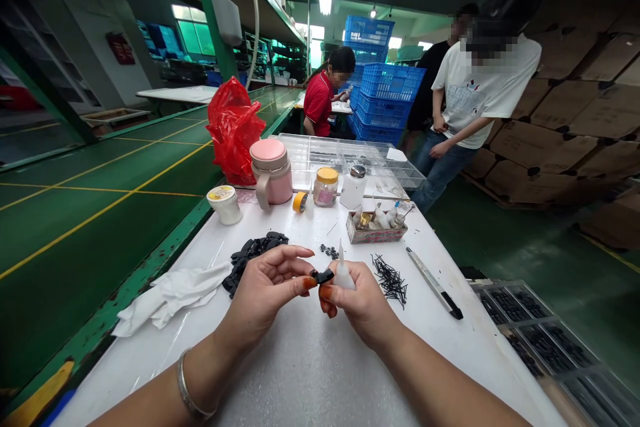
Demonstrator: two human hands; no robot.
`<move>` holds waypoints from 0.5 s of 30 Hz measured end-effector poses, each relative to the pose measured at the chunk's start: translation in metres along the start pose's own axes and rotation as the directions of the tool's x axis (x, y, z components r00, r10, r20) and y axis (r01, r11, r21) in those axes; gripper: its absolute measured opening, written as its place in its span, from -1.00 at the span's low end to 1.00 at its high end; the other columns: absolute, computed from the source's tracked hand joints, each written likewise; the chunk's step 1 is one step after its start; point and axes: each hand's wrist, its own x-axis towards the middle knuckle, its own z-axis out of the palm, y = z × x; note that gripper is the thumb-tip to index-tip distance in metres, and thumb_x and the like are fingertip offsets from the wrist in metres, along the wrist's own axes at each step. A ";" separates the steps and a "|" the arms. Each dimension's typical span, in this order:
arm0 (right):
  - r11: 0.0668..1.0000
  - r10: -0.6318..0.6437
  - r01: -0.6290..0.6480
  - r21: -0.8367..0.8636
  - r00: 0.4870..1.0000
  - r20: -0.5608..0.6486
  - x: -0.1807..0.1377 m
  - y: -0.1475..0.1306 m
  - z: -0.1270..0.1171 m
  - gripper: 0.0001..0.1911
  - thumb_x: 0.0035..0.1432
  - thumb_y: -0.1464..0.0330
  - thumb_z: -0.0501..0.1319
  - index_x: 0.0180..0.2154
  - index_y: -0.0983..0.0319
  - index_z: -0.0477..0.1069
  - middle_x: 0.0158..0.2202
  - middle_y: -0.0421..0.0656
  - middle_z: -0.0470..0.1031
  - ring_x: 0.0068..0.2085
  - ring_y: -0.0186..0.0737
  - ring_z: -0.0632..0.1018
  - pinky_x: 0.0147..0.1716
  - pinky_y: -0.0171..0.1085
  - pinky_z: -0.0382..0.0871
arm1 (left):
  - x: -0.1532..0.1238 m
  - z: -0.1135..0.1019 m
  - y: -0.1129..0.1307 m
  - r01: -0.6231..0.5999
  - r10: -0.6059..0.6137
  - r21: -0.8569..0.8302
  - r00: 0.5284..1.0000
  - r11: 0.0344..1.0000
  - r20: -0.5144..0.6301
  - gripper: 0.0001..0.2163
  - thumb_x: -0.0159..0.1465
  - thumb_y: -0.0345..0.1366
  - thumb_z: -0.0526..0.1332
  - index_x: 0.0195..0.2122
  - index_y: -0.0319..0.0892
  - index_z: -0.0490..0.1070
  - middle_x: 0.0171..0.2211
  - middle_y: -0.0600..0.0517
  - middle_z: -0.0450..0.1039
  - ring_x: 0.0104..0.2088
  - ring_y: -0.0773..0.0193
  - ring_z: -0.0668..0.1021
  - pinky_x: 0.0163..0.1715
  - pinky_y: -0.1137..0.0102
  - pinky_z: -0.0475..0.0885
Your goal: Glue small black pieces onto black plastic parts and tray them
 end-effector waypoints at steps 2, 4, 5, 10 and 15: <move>1.000 -0.004 0.004 -0.007 1.000 0.000 0.000 0.000 0.000 -0.74 0.03 0.27 0.37 -0.50 0.27 0.37 -0.63 -0.24 0.38 -0.58 -0.40 0.32 -0.55 -0.37 0.15 | 0.001 0.000 0.000 0.001 -0.001 -0.008 1.000 1.000 0.006 -0.73 0.05 -0.41 0.42 -0.20 -0.25 0.48 -0.43 0.02 0.55 -0.43 0.40 0.52 -0.41 0.53 0.42; 0.999 -0.016 0.016 -0.040 1.000 -0.011 0.000 0.001 -0.001 -0.75 0.04 0.28 0.37 -0.48 0.27 0.38 -0.61 -0.24 0.39 -0.57 -0.39 0.34 -0.54 -0.37 0.17 | 0.001 -0.001 0.000 0.000 0.000 -0.010 1.000 1.000 -0.002 -0.73 0.05 -0.41 0.42 -0.20 -0.25 0.48 -0.43 0.02 0.55 -0.43 0.39 0.52 -0.41 0.53 0.42; 0.998 -0.025 0.023 -0.059 1.000 -0.020 -0.001 0.002 -0.001 -0.76 0.05 0.28 0.37 -0.47 0.27 0.39 -0.59 -0.23 0.41 -0.56 -0.38 0.35 -0.54 -0.37 0.18 | 0.001 -0.001 0.001 0.000 0.000 -0.011 1.000 1.000 -0.008 -0.73 0.05 -0.41 0.42 -0.21 -0.26 0.49 -0.44 0.02 0.55 -0.43 0.39 0.52 -0.41 0.53 0.42; 0.993 -0.055 0.049 -0.110 0.997 -0.051 -0.002 0.005 -0.002 -0.78 0.08 0.30 0.36 -0.45 0.26 0.37 -0.56 -0.23 0.42 -0.54 -0.36 0.38 -0.52 -0.36 0.22 | -0.001 -0.001 0.003 0.002 -0.003 -0.005 0.999 1.000 -0.036 -0.73 0.04 -0.41 0.42 -0.21 -0.26 0.49 -0.44 0.02 0.55 -0.42 0.37 0.53 -0.40 0.51 0.42; 0.987 -0.074 0.064 -0.149 0.995 -0.059 -0.002 0.004 0.000 -0.77 0.09 0.30 0.36 -0.46 0.25 0.36 -0.56 -0.23 0.42 -0.53 -0.35 0.37 -0.53 -0.35 0.23 | -0.002 -0.001 0.003 0.012 -0.012 0.013 1.000 1.000 -0.028 -0.73 0.05 -0.39 0.42 -0.21 -0.25 0.49 -0.43 0.02 0.55 -0.40 0.35 0.54 -0.39 0.50 0.42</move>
